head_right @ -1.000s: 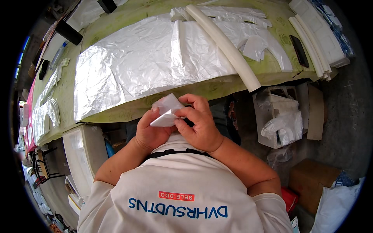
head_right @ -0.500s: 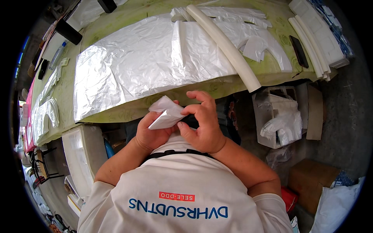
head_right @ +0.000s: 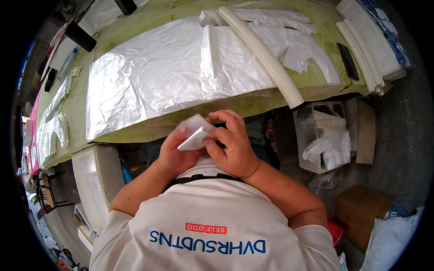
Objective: The person repeatedly tears off pieces of clear plastic wrap from a roll and wraps small white rectangular objects. Each wrapped item is placed into a white tray on the table. The person continues this process throughout the clip.
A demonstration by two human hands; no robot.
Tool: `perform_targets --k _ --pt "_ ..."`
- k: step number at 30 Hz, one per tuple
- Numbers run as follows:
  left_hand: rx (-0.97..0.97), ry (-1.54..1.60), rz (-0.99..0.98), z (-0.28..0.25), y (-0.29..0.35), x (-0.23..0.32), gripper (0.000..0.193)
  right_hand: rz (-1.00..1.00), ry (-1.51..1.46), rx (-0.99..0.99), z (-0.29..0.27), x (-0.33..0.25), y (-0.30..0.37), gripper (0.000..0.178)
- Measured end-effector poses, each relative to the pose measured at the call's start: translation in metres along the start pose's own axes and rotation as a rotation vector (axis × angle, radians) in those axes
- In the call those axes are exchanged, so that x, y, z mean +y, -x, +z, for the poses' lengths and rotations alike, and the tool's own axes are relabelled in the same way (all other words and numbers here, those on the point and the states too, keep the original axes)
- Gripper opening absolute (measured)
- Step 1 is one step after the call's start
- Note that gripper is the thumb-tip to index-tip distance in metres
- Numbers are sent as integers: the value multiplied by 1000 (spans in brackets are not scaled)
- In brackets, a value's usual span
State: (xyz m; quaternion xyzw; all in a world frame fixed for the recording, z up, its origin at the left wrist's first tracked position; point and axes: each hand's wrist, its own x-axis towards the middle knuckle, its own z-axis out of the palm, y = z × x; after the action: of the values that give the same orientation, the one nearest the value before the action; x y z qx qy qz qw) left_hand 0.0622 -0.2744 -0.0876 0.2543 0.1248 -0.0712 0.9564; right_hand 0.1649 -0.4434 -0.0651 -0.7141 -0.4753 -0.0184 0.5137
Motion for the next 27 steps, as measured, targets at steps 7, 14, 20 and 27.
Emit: perform_targets --k 7,14,20,27 --pt "-94 -222 52 12 -1 -3 67 161 -79 64 4 -1 3 12" --pt "74 -180 105 7 0 -9 42 155 -86 103 7 -1 4 15" --pt "106 -200 90 9 0 -9 36 273 -153 105 7 -3 9 30" --pt "156 -148 50 8 -2 -8 35 204 -286 245 18 10 12 32"
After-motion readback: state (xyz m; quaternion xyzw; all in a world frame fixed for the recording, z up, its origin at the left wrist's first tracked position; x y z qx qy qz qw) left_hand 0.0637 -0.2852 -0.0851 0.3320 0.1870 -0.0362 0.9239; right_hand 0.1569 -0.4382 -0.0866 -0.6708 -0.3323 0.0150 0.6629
